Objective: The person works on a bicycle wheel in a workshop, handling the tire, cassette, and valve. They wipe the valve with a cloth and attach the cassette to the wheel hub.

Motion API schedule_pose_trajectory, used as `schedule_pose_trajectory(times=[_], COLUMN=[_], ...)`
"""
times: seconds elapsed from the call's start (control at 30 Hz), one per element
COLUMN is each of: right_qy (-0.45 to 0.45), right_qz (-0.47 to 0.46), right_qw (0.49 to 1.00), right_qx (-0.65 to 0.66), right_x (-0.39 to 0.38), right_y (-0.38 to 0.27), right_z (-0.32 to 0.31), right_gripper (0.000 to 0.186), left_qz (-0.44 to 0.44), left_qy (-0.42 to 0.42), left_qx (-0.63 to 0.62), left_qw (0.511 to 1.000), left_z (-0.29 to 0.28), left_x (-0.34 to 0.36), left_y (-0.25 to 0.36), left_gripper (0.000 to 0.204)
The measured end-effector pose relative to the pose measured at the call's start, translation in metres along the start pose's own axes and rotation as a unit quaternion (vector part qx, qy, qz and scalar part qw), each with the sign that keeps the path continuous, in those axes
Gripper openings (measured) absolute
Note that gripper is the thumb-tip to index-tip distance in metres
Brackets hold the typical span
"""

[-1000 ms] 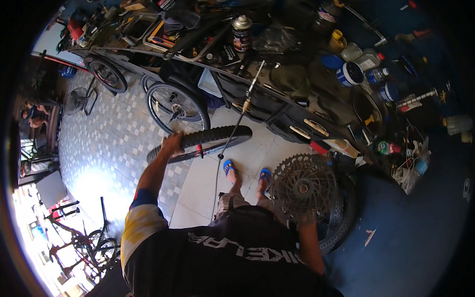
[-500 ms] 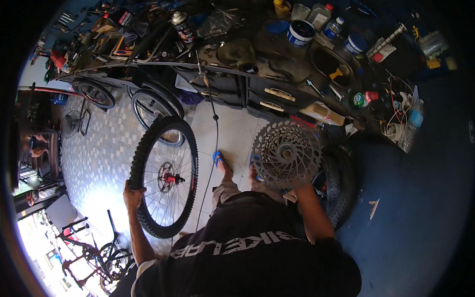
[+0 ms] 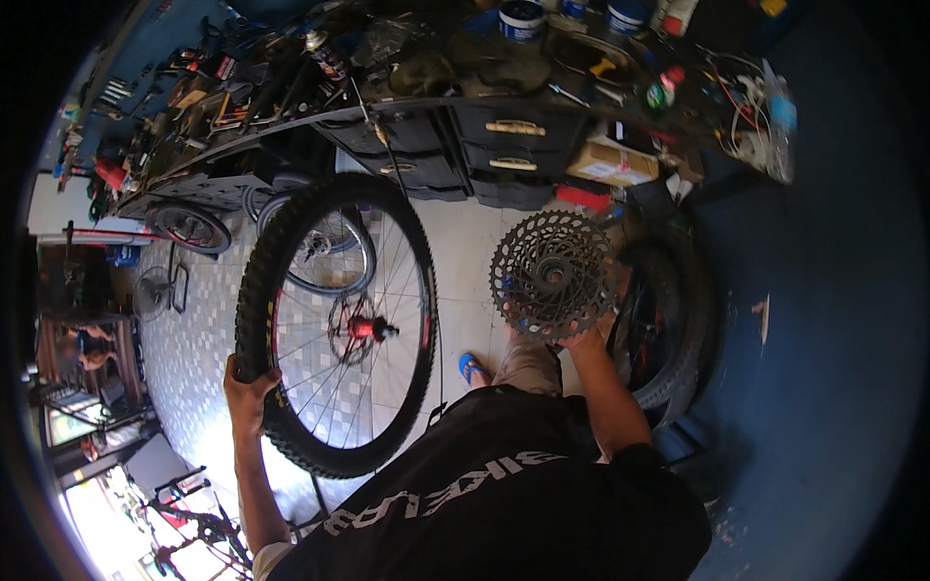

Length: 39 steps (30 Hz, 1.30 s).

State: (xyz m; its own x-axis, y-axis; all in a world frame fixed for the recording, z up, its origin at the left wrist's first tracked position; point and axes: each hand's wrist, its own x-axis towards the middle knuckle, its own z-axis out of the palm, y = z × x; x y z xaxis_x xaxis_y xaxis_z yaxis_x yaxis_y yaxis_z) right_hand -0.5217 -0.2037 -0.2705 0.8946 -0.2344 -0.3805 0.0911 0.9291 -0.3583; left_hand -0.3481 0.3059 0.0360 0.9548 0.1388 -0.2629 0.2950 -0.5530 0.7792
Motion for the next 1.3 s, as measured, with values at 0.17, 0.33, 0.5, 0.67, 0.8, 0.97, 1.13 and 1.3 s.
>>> schedule_pose_trajectory(times=[0.17,0.33,0.5,0.67,0.8,0.97,1.13,1.3], right_qy=[-0.032,-0.072,-0.14,-0.223,-0.224,-0.17,-0.261,-0.22], right_qz=[-0.035,-0.073,-0.128,-0.141,-0.154,-0.171,-0.124,-0.093], right_qw=[0.998,0.991,0.975,0.957,0.954,0.966,0.957,0.971], right_qx=[0.05,0.086,0.119,0.12,0.128,0.095,0.021,-0.03], right_x=[-0.083,-0.144,-0.181,-0.201,-0.214,-0.209,-0.193,-0.154], right_y=[0.039,0.051,0.031,0.007,0.007,-0.006,-0.021,-0.039], right_z=[-0.025,-0.034,-0.021,0.02,0.049,0.068,0.07,0.042], right_gripper=[0.072,0.072,0.072,0.072,0.069,0.069,0.069,0.07], left_qz=[0.022,0.006,-0.046,-0.1,-0.125,-0.134,-0.147,-0.168], left_qy=[-0.016,-0.034,-0.087,-0.138,-0.159,-0.183,-0.176,-0.158], left_qx=[-0.164,-0.363,-0.479,-0.598,-0.646,-0.665,-0.68,-0.662], left_qw=[0.986,0.931,0.872,0.783,0.736,0.711,0.696,0.713], left_z=[0.008,0.004,0.014,0.057,0.088,0.137,0.167,0.169], left_x=[-0.029,-0.06,-0.065,-0.091,-0.111,-0.117,-0.121,-0.116], left_y=[-0.025,-0.058,-0.121,-0.159,-0.182,-0.199,-0.216,-0.215], left_gripper=[0.044,0.047,0.039,0.038,0.045,0.052,0.051,0.049])
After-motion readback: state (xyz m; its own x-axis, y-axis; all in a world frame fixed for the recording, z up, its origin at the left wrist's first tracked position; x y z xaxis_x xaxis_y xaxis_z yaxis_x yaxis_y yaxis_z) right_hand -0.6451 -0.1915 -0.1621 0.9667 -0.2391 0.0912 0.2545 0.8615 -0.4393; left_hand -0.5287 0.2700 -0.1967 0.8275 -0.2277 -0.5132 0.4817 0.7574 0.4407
